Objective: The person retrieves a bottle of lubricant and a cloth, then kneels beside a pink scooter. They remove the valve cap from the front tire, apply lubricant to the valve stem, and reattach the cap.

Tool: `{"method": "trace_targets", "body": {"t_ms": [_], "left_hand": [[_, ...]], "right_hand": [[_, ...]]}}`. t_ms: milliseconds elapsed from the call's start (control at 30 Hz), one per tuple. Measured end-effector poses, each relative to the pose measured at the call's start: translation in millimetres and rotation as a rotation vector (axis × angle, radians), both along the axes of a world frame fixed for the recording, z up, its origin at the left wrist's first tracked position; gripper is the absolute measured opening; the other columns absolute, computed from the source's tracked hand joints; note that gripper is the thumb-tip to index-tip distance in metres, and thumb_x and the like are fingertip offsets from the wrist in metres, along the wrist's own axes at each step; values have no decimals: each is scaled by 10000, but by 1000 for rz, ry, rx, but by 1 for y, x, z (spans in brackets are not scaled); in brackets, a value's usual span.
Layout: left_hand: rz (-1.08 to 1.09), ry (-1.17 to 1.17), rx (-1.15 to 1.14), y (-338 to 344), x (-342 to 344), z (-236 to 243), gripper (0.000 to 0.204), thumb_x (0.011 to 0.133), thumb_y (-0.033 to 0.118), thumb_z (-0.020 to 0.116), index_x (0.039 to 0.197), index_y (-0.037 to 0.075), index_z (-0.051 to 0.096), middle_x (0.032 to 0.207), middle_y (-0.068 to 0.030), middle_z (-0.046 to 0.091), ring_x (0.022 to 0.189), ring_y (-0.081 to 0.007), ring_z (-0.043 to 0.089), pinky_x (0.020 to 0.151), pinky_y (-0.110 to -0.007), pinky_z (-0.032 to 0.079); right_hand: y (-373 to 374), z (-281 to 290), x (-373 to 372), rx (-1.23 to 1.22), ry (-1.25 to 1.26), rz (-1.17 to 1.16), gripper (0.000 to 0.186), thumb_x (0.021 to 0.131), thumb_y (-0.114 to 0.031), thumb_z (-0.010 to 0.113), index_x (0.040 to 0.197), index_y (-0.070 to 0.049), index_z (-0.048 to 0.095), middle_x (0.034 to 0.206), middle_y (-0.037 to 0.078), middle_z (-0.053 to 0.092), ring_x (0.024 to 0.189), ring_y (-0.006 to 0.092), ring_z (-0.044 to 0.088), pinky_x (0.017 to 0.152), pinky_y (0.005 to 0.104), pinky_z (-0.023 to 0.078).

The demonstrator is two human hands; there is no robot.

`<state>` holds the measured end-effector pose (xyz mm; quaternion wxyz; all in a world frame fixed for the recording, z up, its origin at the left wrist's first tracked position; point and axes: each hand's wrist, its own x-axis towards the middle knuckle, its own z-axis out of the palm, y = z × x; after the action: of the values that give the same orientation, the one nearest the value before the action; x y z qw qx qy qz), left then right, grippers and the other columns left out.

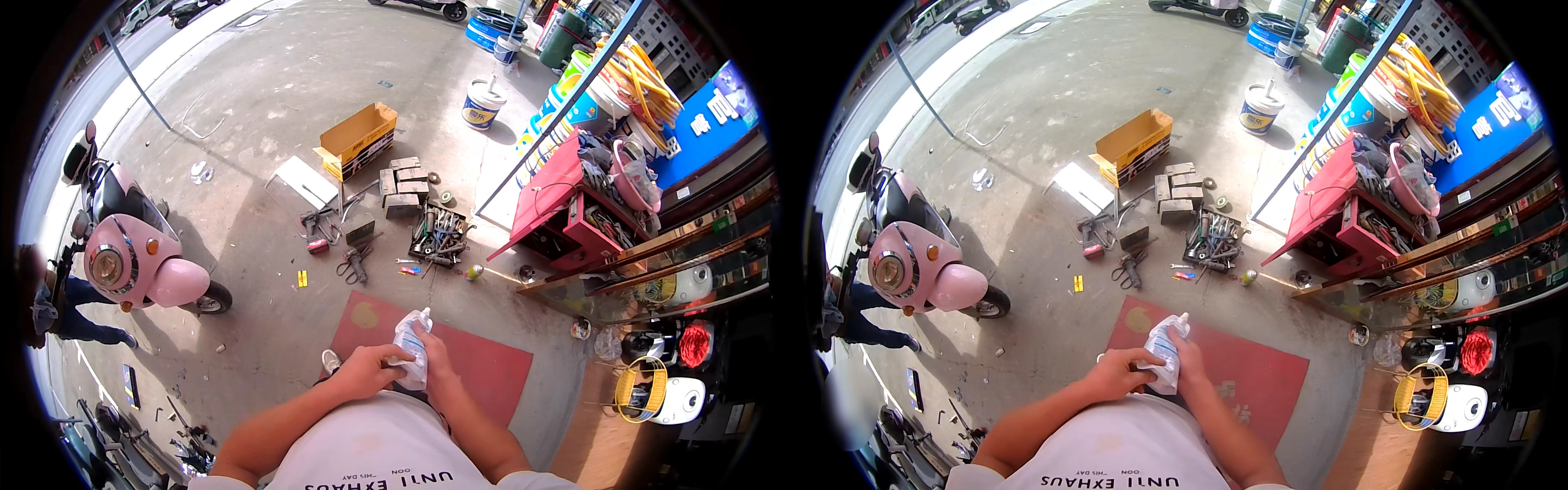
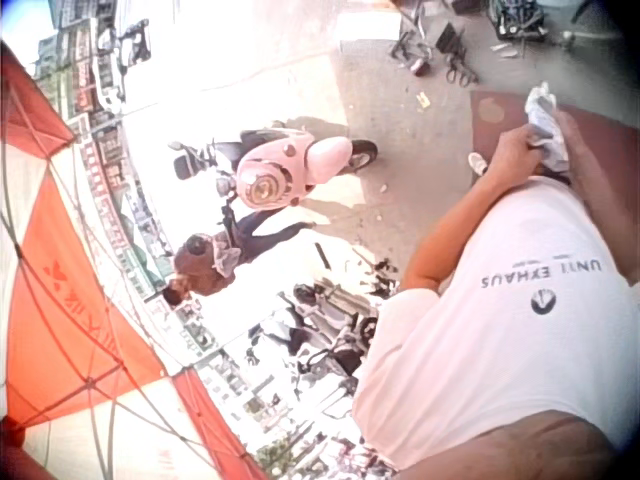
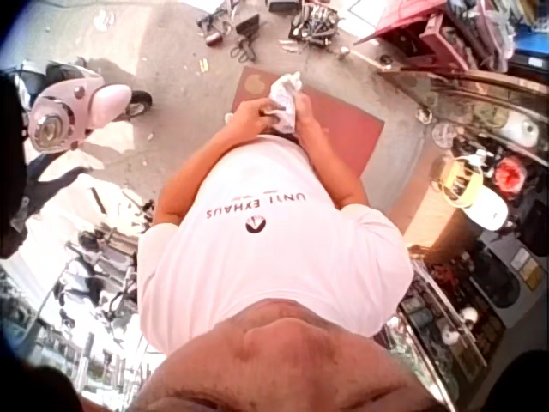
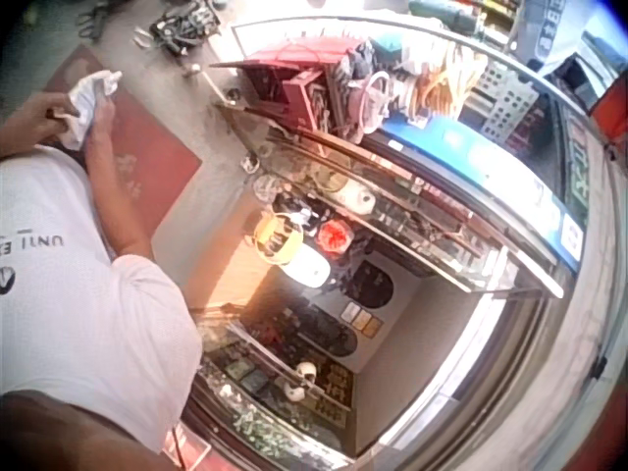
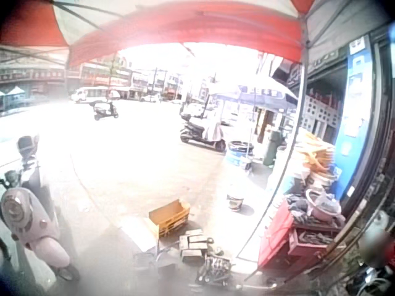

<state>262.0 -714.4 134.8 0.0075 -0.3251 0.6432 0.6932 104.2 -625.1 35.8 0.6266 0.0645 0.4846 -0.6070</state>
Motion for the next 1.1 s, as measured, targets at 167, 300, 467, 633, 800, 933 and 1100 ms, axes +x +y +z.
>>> {"method": "trace_targets", "body": {"t_ms": [167, 300, 467, 633, 800, 933, 1100], "left_hand": [[179, 96, 38, -28, 24, -33, 205, 748, -55, 591, 910, 33, 681, 695, -49, 652, 575, -91, 598, 542, -250, 495], [87, 73, 236, -44, 20, -23, 281, 802, -47, 575, 1056, 56, 636, 819, -62, 646, 651, -93, 600, 533, -221, 466], [88, 228, 551, -70, 33, -34, 781, 833, 203, 654, 1453, 81, 195, 1161, -170, 574, 1015, -246, 595, 886, -397, 473], [271, 235, 546, -107, -21, -50, 757, 792, 261, 732, 1378, 29, 312, 1117, -135, 583, 988, -202, 596, 859, -364, 481], [300, 213, 392, -123, -141, -21, 452, 761, 257, 762, 1072, 7, 549, 887, -52, 612, 773, -136, 615, 684, -283, 506], [510, 292, 762, -141, -152, -27, 542, 908, 514, 497, 1167, 38, 476, 695, -69, 518, 518, -163, 522, 470, -323, 433], [271, 904, 813, -174, -180, 45, 472, 957, 351, 480, 1203, -16, 313, 791, -145, 509, 612, -230, 569, 537, -358, 453]], "right_hand": [[-43, 14, 25, -170, -325, -5, 403, 952, -388, 483, 1108, -20, 530, 968, 125, 640, 849, 248, 651, 755, 397, 539], [-52, 12, 20, -52, -54, -49, 307, 903, -272, 603, 1050, -6, 555, 931, 117, 649, 803, 205, 655, 713, 352, 543], [-63, 31, -2, -18, 500, -33, 335, 847, -207, 690, 1040, 29, 550, 939, 115, 653, 796, 170, 656, 677, 317, 542], [-113, 45, -18, -31, 796, 323, 557, 872, -410, 630, 1168, 40, 488, 1018, 157, 623, 910, 240, 617, 787, 357, 487], [-108, 73, -109, -248, 1204, 172, 523, 951, -396, 501, 1275, 6, 419, 1111, 213, 578, 1000, 308, 582, 870, 355, 435], [-76, 17, -230, -75, 880, 316, 370, 919, -294, 536, 1140, 0, 501, 904, 189, 633, 832, 353, 605, 756, 414, 475], [59, -122, -329, 566, 968, 641, 266, 838, -249, 568, 933, -5, 612, 922, 212, 658, 892, 372, 632, 768, 449, 493]]}}
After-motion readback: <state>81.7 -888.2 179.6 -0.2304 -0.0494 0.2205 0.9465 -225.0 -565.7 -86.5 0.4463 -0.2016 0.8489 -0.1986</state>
